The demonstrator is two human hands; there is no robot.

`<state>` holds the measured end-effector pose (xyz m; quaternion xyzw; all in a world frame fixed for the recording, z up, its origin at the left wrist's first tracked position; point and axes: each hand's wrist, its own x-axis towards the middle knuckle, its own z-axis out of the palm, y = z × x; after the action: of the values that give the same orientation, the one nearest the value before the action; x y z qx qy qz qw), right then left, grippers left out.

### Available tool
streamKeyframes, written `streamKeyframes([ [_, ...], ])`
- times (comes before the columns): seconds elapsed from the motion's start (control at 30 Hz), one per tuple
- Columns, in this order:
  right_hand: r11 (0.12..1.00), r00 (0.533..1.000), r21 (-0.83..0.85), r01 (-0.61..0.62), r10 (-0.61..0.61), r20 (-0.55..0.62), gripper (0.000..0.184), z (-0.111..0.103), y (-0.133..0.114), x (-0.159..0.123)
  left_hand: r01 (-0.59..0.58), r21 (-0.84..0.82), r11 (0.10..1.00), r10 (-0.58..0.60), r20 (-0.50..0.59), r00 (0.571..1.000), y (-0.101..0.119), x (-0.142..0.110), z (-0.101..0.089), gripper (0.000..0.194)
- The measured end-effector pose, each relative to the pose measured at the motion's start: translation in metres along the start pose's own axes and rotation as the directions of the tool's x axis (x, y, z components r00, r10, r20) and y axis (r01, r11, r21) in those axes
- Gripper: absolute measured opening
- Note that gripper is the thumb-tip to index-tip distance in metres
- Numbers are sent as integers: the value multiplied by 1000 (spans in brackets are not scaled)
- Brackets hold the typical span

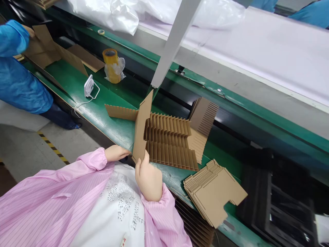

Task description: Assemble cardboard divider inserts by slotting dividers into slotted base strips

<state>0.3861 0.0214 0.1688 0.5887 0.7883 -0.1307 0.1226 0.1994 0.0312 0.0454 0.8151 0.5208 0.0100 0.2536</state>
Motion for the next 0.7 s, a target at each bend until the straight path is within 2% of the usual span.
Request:
streamKeyframes([
  [0.23,1000,999,-1,1,-1,36,48,7,-9,10,3,21,1000,-4,35,999,2,0,-3,33],
  [0.53,999,999,-14,40,-40,27,48,19,-18,24,20,10,1000,-20,58,998,3,1,-6,33],
  [0.7,998,998,-21,56,-55,36,48,28,-22,32,-16,-62,998,17,22,1000,0,1,-5,30],
])
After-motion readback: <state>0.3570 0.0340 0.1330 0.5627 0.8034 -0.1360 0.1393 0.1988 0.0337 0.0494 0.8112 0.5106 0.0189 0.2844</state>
